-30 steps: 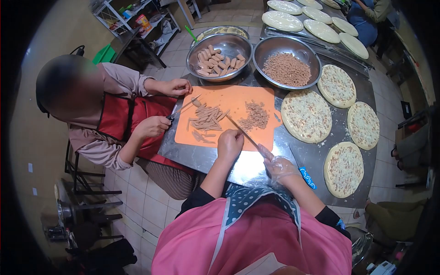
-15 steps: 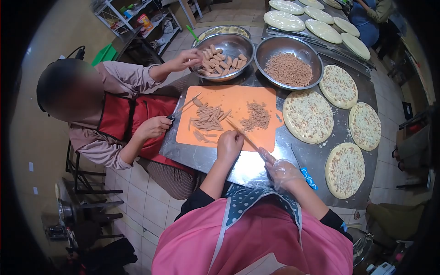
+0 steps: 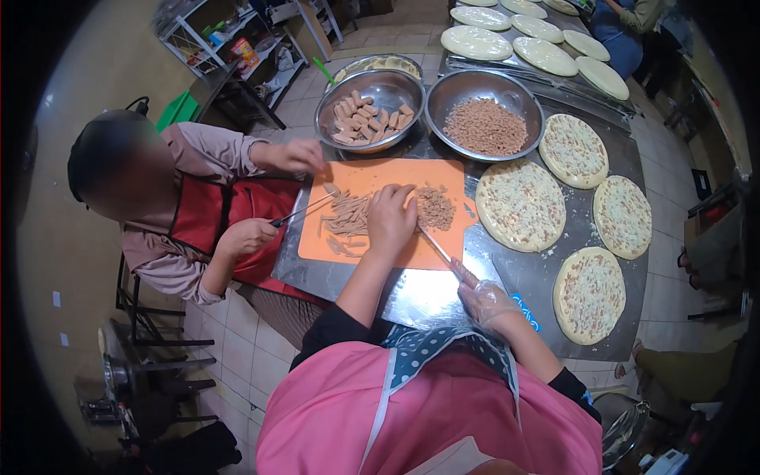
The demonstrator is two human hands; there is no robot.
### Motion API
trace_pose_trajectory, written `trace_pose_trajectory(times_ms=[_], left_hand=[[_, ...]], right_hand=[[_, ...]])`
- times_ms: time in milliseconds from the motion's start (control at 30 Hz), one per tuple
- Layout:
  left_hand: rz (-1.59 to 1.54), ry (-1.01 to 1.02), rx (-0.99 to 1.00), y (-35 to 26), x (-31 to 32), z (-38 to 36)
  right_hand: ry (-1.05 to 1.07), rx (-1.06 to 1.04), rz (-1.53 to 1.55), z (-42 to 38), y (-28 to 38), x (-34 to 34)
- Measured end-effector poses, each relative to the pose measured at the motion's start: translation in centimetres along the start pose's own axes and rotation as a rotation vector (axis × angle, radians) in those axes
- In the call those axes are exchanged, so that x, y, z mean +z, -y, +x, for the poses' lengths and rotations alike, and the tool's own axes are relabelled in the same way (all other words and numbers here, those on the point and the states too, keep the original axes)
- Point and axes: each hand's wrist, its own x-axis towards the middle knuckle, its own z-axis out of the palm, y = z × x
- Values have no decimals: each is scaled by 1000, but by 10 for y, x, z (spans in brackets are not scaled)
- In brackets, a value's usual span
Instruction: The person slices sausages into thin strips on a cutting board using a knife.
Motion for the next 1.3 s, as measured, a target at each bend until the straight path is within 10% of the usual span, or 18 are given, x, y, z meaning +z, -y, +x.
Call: trace_pose_trajectory(times_ms=[333, 567, 833, 1300], left_hand=[[275, 497, 34, -7, 80, 37], [64, 411, -25, 12, 85, 33], [-515, 343, -622, 33, 30, 16], [-132, 222, -212, 37, 12, -45]], right_hand=[[-47, -433, 36, 14, -48, 41], [-5, -380, 23, -1, -28, 19], [-100, -124, -6, 9, -18, -2], [-90, -112, 43, 14, -13, 2]])
